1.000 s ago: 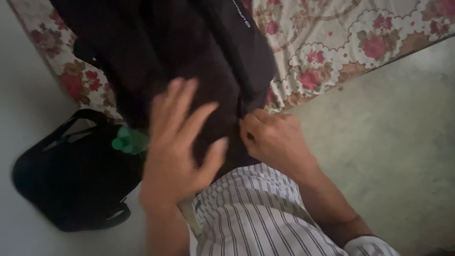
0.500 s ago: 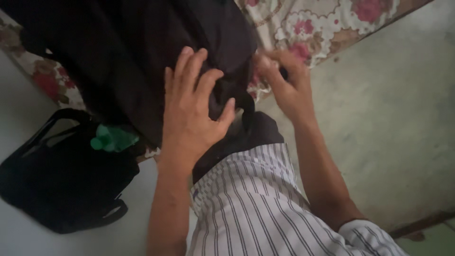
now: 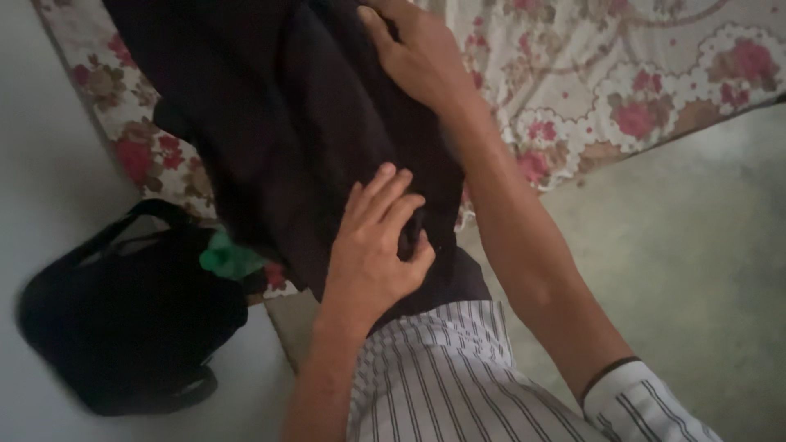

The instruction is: The person sits on the floor next to a bed and packs a black backpack, opening and closing its zippers, adjusting the straps, and placing a green water bottle inside. At the end they take a mobile phone out of the backpack and hold it.

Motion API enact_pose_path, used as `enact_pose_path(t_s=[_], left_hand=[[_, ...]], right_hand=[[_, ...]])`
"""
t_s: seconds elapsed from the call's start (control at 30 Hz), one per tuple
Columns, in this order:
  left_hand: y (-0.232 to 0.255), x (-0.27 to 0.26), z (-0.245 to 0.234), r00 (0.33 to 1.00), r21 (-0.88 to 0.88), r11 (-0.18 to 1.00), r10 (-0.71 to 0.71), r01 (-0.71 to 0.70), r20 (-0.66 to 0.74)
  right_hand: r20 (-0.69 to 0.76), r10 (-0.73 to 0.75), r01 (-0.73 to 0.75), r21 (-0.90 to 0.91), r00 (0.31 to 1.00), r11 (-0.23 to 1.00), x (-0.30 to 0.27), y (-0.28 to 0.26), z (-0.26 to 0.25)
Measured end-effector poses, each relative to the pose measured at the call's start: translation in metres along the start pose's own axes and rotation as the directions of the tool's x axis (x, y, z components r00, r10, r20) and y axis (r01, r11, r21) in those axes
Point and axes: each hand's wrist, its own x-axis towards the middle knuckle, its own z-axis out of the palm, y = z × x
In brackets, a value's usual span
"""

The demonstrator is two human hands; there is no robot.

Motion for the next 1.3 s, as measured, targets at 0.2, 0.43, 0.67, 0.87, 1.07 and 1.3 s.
enact_pose_path(t_s=[0.2, 0.43, 0.67, 0.87, 1.07, 1.3], left_hand=[[-0.014, 0.037, -0.013, 0.953, -0.214, 0.929, -0.290, 0.302, 0.086], [-0.074, 0.106, 0.000, 0.968, 0.431, 0.901, 0.064, 0.048, -0.241], [-0.080, 0.081, 0.009, 0.972, 0.239, 0.969, -0.008, 0.066, -0.235], [-0.087, 0.075, 0.007, 0.968, 0.200, 0.978, -0.009, 0.061, -0.253], [-0.091, 0.066, 0.007, 0.971, 0.199, 0.978, -0.006, 0.055, -0.239], [-0.093, 0.066, 0.006, 0.972, 0.175, 0.983, -0.007, 0.049, -0.234]], right_hand=[[-0.039, -0.121, 0.120, -0.019, 0.992, 0.993, -0.012, -0.013, 0.011], [0.090, -0.063, 0.057, 0.059, 0.994, 0.997, -0.015, -0.014, -0.004], [0.182, -0.002, -0.014, 0.086, 0.983, 0.996, 0.024, 0.009, 0.008], [0.219, -0.016, 0.010, 0.028, 0.976, 1.000, 0.057, 0.032, 0.048], [0.316, 0.195, -0.198, -0.021, 0.929, 0.980, 0.071, 0.075, 0.074], [0.255, 0.068, -0.056, -0.053, 0.965, 0.997, 0.074, 0.125, 0.095]])
